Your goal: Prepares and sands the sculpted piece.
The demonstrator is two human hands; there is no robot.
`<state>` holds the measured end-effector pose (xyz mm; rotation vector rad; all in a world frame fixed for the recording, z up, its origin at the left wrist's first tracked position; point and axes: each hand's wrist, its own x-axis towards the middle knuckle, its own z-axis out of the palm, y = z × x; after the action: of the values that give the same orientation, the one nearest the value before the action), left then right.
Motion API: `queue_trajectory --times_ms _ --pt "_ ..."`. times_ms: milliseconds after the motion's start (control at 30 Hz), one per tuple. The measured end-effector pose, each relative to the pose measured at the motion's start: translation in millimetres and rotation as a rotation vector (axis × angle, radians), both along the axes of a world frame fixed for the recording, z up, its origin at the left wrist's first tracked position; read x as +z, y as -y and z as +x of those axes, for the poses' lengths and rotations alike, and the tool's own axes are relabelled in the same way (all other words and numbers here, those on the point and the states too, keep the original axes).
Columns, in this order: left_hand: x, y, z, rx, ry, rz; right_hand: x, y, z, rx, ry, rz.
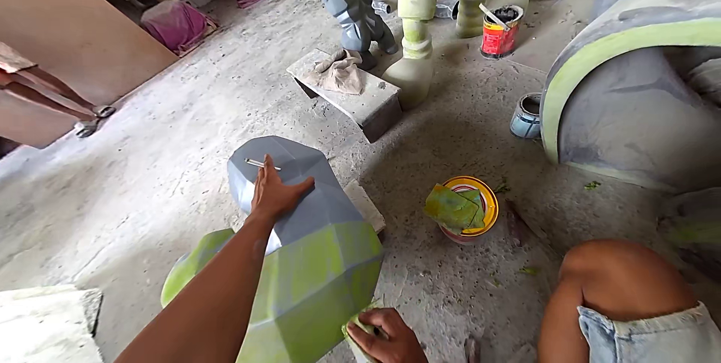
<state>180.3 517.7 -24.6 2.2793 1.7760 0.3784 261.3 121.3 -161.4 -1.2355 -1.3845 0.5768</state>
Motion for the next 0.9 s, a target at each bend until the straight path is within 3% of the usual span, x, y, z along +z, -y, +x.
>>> queue_trajectory --times_ms 100,233,367,533,700,800,900 --pt "-0.2 -3.3 -0.4 -0.004 -0.001 -0.001 -2.6 -1.5 13.3 0.024 -0.041 0.028" --pt "1.5 -7.3 0.4 -0.003 0.001 -0.017 5.2 -36.4 42.6 -0.205 -0.137 0.041" --pt "3.1 -10.5 0.3 -0.001 -0.001 -0.037 17.5 -64.2 45.5 -0.274 -0.119 0.02" --pt "4.6 -13.0 1.0 0.002 -0.001 -0.053 14.8 -52.7 22.7 -0.319 0.036 -0.053" --pt "2.8 -17.1 0.4 0.003 -0.004 -0.053 -2.6 -28.2 21.4 -0.221 0.098 -0.049" --pt "2.8 -16.4 -1.2 -0.005 0.002 -0.053 -13.5 -16.0 27.3 -0.154 -0.051 -0.058" --pt "3.8 -17.3 -0.3 -0.006 0.0 -0.06 -14.5 -18.3 33.0 -0.223 -0.324 -0.097"
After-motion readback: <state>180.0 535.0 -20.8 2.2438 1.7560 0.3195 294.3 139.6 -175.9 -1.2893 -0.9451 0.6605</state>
